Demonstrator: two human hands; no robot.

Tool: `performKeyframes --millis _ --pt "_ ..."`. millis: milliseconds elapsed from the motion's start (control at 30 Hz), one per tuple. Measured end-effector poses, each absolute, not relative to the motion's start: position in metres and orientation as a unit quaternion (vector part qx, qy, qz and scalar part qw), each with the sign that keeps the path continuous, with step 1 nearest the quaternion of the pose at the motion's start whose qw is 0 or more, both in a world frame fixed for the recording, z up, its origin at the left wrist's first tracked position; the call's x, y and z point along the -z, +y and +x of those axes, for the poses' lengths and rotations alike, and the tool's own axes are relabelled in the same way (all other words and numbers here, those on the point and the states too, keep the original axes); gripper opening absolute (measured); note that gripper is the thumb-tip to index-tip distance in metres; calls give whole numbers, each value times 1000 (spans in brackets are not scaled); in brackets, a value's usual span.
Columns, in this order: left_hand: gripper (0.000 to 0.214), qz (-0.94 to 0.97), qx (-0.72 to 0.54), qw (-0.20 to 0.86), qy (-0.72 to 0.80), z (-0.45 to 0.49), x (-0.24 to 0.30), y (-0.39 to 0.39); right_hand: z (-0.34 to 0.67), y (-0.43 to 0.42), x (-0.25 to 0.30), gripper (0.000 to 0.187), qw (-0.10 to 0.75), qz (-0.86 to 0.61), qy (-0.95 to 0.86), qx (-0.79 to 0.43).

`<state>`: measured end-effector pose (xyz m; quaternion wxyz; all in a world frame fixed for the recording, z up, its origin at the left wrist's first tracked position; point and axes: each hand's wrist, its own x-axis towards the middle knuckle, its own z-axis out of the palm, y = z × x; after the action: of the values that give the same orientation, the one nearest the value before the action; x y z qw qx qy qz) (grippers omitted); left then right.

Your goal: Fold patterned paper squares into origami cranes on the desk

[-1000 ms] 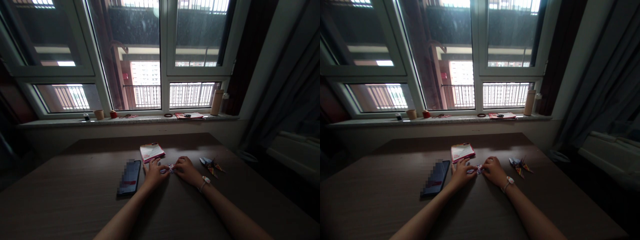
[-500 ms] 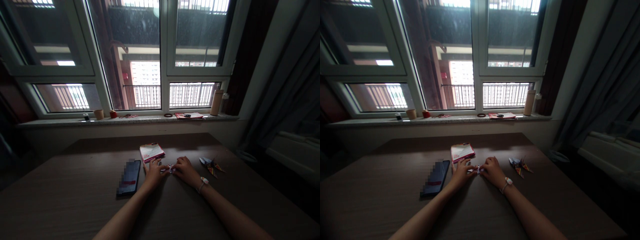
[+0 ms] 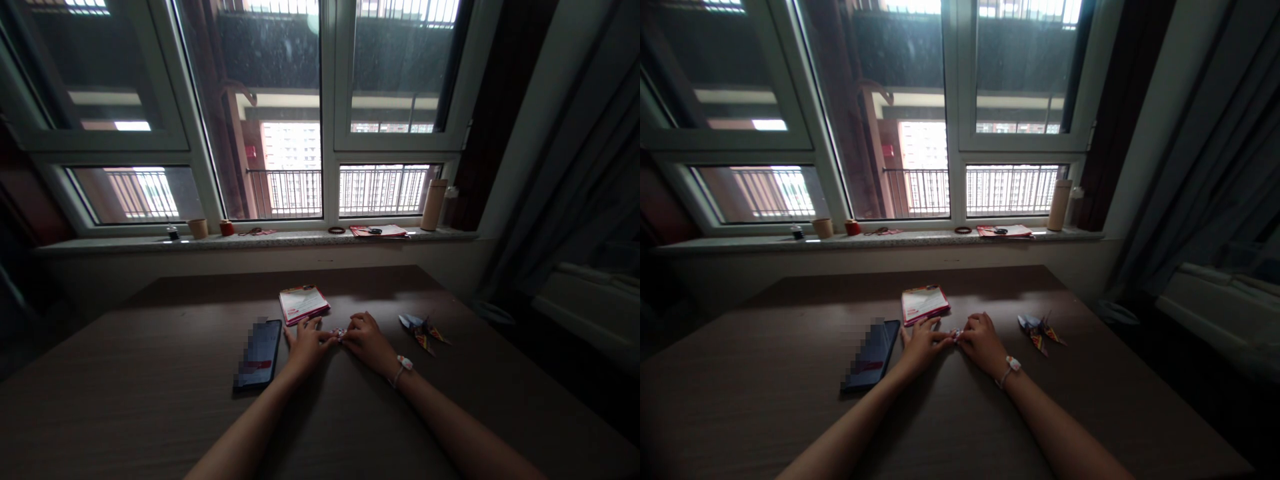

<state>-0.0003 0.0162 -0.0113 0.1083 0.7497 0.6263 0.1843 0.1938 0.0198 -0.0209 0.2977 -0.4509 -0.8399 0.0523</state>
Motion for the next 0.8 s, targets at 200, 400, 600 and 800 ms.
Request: performKeyframes --millis 200,400,600,800 --pt "23 741 -187 121 634 0 9 15 188 22 24 13 307 -510 -799 -84" --pt "19 732 -205 101 642 4 8 16 185 23 27 20 311 -584 -741 -116" --pt "21 716 -198 119 659 5 10 20 184 23 25 23 285 -606 -732 -122" --pt "19 713 -199 107 664 6 9 20 180 25 22 20 260 -629 -722 -126"
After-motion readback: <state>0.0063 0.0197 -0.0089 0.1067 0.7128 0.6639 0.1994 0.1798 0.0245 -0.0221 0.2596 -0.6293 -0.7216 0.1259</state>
